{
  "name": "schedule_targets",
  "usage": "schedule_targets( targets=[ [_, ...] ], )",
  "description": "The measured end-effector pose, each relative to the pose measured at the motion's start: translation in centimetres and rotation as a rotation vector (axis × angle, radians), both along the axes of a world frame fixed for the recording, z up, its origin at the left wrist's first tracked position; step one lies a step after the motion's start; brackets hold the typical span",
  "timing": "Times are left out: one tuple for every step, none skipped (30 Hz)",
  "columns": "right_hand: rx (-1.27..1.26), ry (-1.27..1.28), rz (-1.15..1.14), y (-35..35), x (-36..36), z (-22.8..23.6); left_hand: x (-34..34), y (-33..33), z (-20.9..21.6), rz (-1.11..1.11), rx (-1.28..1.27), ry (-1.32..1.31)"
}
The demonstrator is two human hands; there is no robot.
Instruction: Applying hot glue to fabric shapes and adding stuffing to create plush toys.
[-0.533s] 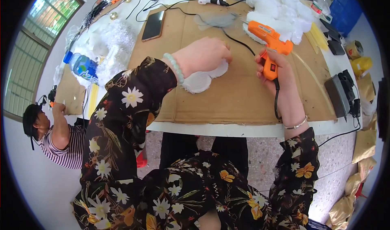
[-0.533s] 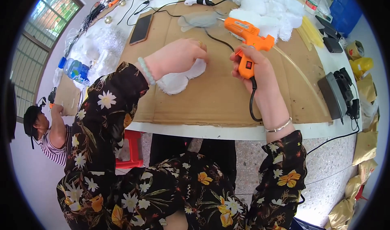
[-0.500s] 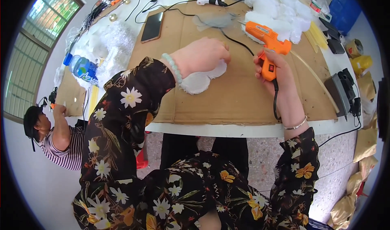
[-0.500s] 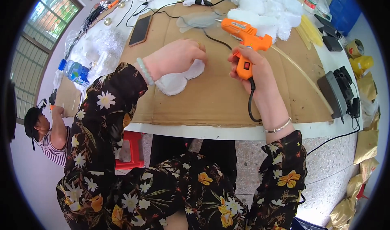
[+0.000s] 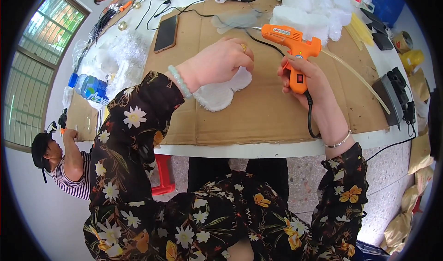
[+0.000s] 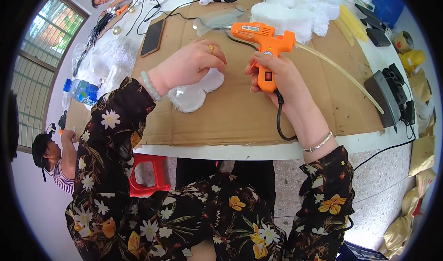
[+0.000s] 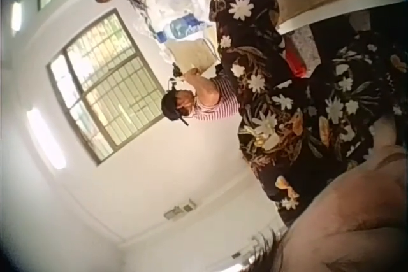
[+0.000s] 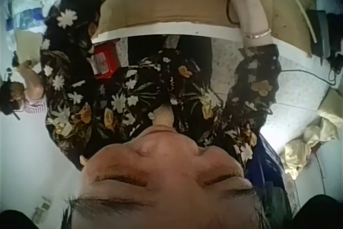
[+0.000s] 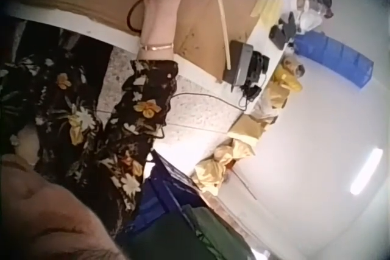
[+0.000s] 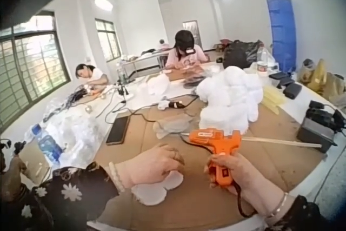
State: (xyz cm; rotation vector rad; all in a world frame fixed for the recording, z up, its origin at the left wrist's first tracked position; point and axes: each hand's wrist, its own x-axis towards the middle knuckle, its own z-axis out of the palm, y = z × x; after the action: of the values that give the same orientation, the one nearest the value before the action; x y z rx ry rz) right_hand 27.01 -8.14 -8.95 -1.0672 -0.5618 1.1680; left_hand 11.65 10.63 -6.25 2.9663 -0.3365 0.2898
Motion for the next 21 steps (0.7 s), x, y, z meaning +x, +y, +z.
schedule_targets(
  targets=[
    [0.0, -0.005, 0.004, 0.1, -0.1, 0.0, -0.3, 0.1, -0.2, 0.004, -0.003, 0.001],
    [-0.002, -0.004, 0.01, 0.2, -0.1, -0.1, -0.8, 0.2, -0.3, -0.012, 0.054, -0.04],
    [0.0, -0.011, 0.014, 0.1, -0.1, -0.1, -1.0, 0.2, -0.4, -0.034, 0.11, -0.084],
    [0.003, -0.017, 0.02, 0.1, -0.2, 0.0, -1.4, 0.1, -0.4, -0.031, 0.109, -0.084],
    [0.002, -0.017, 0.025, 0.2, -0.3, 0.1, -1.9, 0.1, -0.3, -0.036, 0.151, -0.105],
    [-0.003, -0.019, 0.017, 0.1, -0.2, 0.0, -1.9, 0.1, -0.6, -0.052, 0.185, -0.125],
    [-0.009, -0.02, 0.01, 0.0, -0.1, -0.1, -2.1, 0.1, -0.9, -0.056, 0.176, -0.124],
    [-0.017, -0.018, 0.007, 0.0, 0.0, -0.1, -2.3, 0.0, -1.2, -0.056, 0.183, -0.125],
    [-0.022, -0.018, 0.002, 0.1, 0.0, -0.1, -2.4, 0.0, -1.4, -0.057, 0.19, -0.127],
    [-0.029, -0.017, -0.005, 0.1, 0.1, -0.1, -2.3, 0.0, -1.7, -0.062, 0.181, -0.126],
    [-0.026, -0.011, 0.002, 0.1, 0.1, 0.0, -2.6, -0.1, -1.4, -0.044, 0.185, -0.144],
    [-0.022, -0.013, 0.009, 0.2, 0.0, 0.0, -2.8, -0.1, -1.4, -0.027, 0.185, -0.168],
    [-0.017, -0.015, 0.015, 0.3, 0.0, 0.1, -3.1, -0.1, -1.5, -0.025, 0.183, -0.167],
    [-0.02, -0.014, 0.016, 0.3, -0.1, 0.1, -3.2, -0.1, -1.6, -0.001, 0.18, -0.183],
    [-0.016, -0.024, 0.016, 0.3, -0.1, 0.1, -3.3, -0.2, -1.7, 0.02, 0.177, -0.198],
    [-0.009, -0.031, 0.02, 0.4, -0.2, 0.2, -3.6, -0.3, -1.6, 0.023, 0.178, -0.195],
    [-0.008, -0.027, 0.022, 0.4, -0.2, 0.3, -3.8, -0.4, -1.5, 0.037, 0.168, -0.198],
    [-0.006, -0.028, 0.018, 0.5, -0.3, 0.3, -3.9, -0.5, -1.6, 0.05, 0.156, -0.203],
    [-0.004, -0.028, 0.014, 0.5, -0.4, 0.3, -3.9, -0.5, -1.6, 0.05, 0.156, -0.201],
    [-0.004, -0.025, 0.015, 0.6, -0.4, 0.3, -3.9, -0.5, -1.6, 0.078, 0.139, -0.168],
    [-0.006, -0.04, 0.021, 0.6, -0.3, 0.3, -3.8, -0.5, -1.6, 0.103, 0.122, -0.137]
  ],
)
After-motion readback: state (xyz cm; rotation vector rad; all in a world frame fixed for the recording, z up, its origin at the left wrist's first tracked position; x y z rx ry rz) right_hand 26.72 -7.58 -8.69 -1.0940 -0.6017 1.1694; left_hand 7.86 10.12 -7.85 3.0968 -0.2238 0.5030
